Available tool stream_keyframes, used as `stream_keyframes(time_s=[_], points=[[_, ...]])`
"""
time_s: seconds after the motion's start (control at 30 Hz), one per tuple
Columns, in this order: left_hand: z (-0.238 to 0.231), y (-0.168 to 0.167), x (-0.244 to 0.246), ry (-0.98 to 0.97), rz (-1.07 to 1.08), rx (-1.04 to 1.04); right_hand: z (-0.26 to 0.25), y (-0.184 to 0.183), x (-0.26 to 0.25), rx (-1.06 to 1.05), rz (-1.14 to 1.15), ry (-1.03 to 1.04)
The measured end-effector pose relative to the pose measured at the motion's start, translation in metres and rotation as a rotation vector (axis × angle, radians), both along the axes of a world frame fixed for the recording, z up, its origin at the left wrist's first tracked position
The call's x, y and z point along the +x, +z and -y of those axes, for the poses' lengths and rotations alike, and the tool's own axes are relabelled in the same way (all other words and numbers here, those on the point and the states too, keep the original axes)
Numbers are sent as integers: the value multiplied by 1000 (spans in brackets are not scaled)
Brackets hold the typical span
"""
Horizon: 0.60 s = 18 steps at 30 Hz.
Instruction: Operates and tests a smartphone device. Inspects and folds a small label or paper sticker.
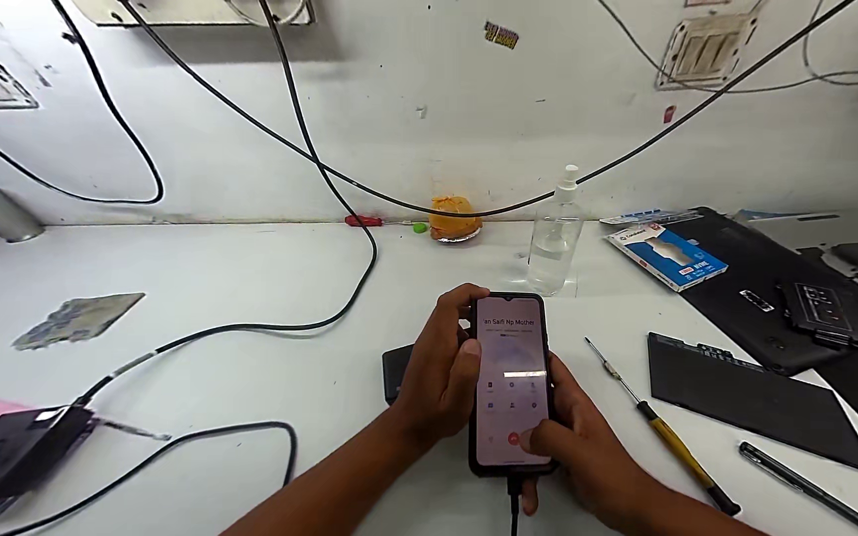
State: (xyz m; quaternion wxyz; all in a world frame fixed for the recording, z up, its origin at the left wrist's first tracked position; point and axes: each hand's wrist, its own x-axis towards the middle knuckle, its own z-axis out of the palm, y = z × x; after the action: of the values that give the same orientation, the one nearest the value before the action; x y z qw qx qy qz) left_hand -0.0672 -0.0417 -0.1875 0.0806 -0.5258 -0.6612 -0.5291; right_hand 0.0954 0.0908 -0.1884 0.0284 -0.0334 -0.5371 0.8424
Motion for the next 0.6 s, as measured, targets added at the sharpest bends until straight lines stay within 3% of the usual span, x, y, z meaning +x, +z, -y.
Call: stream_keyframes(time_s=[0.6], points=[[0,-1,0,7,-35,0,-2,-4,-4,-150,26,7]])
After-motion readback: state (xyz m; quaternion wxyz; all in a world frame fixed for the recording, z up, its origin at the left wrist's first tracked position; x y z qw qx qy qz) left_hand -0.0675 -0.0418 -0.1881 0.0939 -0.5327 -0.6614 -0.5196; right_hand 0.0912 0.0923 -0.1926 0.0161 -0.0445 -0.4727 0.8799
